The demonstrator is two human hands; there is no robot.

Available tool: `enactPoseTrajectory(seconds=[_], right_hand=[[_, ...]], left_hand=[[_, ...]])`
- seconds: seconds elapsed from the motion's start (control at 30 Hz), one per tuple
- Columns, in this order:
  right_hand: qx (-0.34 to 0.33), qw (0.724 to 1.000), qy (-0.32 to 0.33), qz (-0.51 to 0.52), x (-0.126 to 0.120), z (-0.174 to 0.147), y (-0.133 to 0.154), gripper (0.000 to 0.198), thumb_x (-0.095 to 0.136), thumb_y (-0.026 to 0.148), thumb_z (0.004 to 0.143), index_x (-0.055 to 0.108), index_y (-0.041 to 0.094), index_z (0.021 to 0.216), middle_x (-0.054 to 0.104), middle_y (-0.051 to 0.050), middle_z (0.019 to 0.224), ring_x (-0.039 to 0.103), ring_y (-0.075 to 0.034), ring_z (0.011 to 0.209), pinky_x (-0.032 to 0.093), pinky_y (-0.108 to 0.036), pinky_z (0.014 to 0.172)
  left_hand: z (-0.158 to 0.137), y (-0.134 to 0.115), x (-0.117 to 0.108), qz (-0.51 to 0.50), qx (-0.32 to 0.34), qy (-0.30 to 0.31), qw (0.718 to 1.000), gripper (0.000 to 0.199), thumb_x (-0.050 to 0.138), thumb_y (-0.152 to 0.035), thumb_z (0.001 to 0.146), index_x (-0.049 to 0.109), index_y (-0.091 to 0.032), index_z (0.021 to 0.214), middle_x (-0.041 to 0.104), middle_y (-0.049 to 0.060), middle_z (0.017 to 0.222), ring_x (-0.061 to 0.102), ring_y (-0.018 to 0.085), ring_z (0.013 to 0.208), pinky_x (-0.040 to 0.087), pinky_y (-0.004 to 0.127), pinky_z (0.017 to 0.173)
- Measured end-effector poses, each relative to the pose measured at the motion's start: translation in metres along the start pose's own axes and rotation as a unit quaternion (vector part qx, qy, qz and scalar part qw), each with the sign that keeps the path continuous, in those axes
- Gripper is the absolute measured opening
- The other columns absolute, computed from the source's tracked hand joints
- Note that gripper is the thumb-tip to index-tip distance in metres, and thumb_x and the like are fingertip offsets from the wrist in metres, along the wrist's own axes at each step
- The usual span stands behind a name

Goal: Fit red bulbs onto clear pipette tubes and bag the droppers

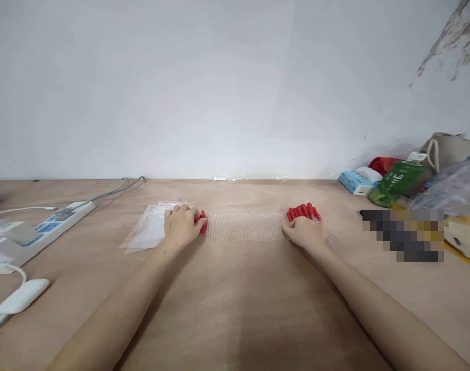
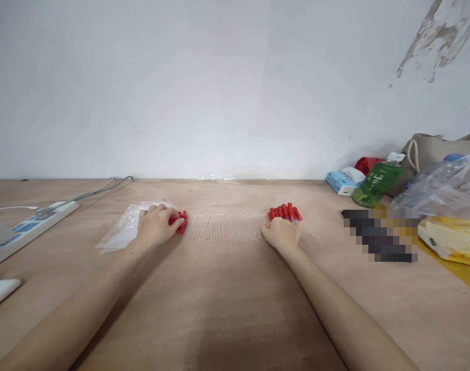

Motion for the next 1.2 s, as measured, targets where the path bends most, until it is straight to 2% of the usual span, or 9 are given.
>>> enactPoseTrajectory(seconds=[0.1, 0.23, 0.5, 0.7, 0.8, 0.9, 0.97, 1.03, 1.2], right_hand=[[-0.009, 1.000, -0.008, 0.004, 0.000, 0.000, 0.000, 0.033, 0.045, 0.036, 0.074, 0.061, 0.019, 0.051, 0.061, -0.009, 0.062, 0.057, -0.027, 0.076, 0.029, -0.043, 0.078], [-0.013, 0.999, -0.023, 0.032, 0.001, -0.002, 0.000, 0.035, 0.044, 0.039, 0.075, 0.060, 0.020, 0.051, 0.060, -0.006, 0.058, 0.056, -0.025, 0.071, 0.026, -0.042, 0.078], [-0.059, 0.983, -0.145, 0.092, 0.010, -0.011, 0.002, 0.031, 0.039, 0.038, 0.079, 0.058, 0.018, 0.063, 0.061, -0.003, 0.059, 0.054, -0.018, 0.061, 0.024, -0.037, 0.072], [-0.114, 0.965, -0.199, 0.128, 0.016, -0.013, 0.003, 0.029, 0.040, 0.036, 0.081, 0.055, 0.016, 0.066, 0.061, -0.002, 0.058, 0.056, -0.016, 0.057, 0.027, -0.036, 0.074], [-0.180, 0.943, -0.212, 0.182, 0.018, -0.018, 0.007, 0.025, 0.039, 0.033, 0.083, 0.056, 0.016, 0.076, 0.064, -0.004, 0.066, 0.057, -0.016, 0.059, 0.032, -0.036, 0.076], [-0.265, 0.914, -0.220, 0.215, 0.017, -0.028, 0.012, 0.024, 0.039, 0.028, 0.085, 0.058, 0.016, 0.092, 0.065, -0.007, 0.077, 0.058, -0.017, 0.068, 0.037, -0.033, 0.074], [-0.316, 0.898, -0.224, 0.211, 0.016, -0.036, 0.018, 0.025, 0.037, 0.023, 0.087, 0.057, 0.015, 0.101, 0.066, -0.008, 0.082, 0.058, -0.017, 0.072, 0.038, -0.032, 0.073], [-0.354, 0.887, -0.217, 0.203, 0.013, -0.043, 0.023, 0.026, 0.036, 0.018, 0.087, 0.057, 0.016, 0.102, 0.066, -0.007, 0.084, 0.058, -0.017, 0.074, 0.038, -0.031, 0.072], [-0.381, 0.880, -0.193, 0.209, 0.003, -0.055, 0.033, 0.018, 0.041, 0.017, 0.085, 0.059, 0.016, 0.087, 0.065, -0.005, 0.078, 0.057, -0.014, 0.071, 0.036, -0.031, 0.074]], left_hand=[[0.003, 0.009, -0.002, 0.006, -0.018, 0.042, 0.999, 0.027, 0.051, -0.045, 0.075, 0.061, -0.021, 0.070, 0.060, 0.009, 0.084, 0.050, 0.029, 0.089, 0.031, 0.040, 0.075], [0.001, 0.007, 0.000, 0.018, -0.014, 0.052, 0.998, 0.026, 0.049, -0.041, 0.077, 0.061, -0.020, 0.067, 0.061, 0.009, 0.085, 0.051, 0.028, 0.090, 0.031, 0.040, 0.076], [0.003, 0.006, 0.000, 0.007, -0.039, 0.084, 0.996, 0.019, 0.039, -0.026, 0.081, 0.054, -0.015, 0.081, 0.063, 0.013, 0.092, 0.055, 0.028, 0.089, 0.034, 0.040, 0.077], [0.004, 0.003, -0.011, -0.018, -0.026, 0.053, 0.998, 0.011, 0.044, -0.024, 0.078, 0.052, -0.016, 0.077, 0.064, 0.010, 0.082, 0.058, 0.027, 0.080, 0.037, 0.042, 0.076], [-0.004, -0.011, -0.008, -0.158, 0.008, 0.025, 0.987, 0.007, 0.047, -0.022, 0.076, 0.052, -0.017, 0.077, 0.063, 0.006, 0.080, 0.059, 0.021, 0.074, 0.042, 0.033, 0.068], [-0.022, -0.034, 0.007, -0.308, 0.064, 0.012, 0.949, 0.016, 0.047, -0.016, 0.077, 0.054, -0.016, 0.091, 0.062, 0.004, 0.082, 0.058, 0.016, 0.073, 0.044, 0.026, 0.063], [-0.038, -0.048, 0.018, -0.334, 0.133, 0.026, 0.933, 0.025, 0.047, -0.015, 0.078, 0.056, -0.016, 0.100, 0.061, 0.005, 0.085, 0.057, 0.016, 0.077, 0.045, 0.027, 0.068], [-0.050, -0.057, 0.026, -0.343, 0.201, 0.048, 0.916, 0.026, 0.045, -0.012, 0.079, 0.060, -0.017, 0.099, 0.059, 0.005, 0.089, 0.055, 0.016, 0.081, 0.045, 0.028, 0.074], [-0.057, -0.060, 0.032, -0.345, 0.206, 0.067, 0.913, 0.016, 0.049, -0.021, 0.082, 0.064, -0.017, 0.087, 0.057, 0.005, 0.082, 0.054, 0.015, 0.075, 0.044, 0.028, 0.069]])
Point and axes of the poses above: each hand's wrist, its own z-axis towards the middle knuckle, its own x-axis out of the palm, y = z × x, the point moved 1 cm from there along z, towards the middle knuckle
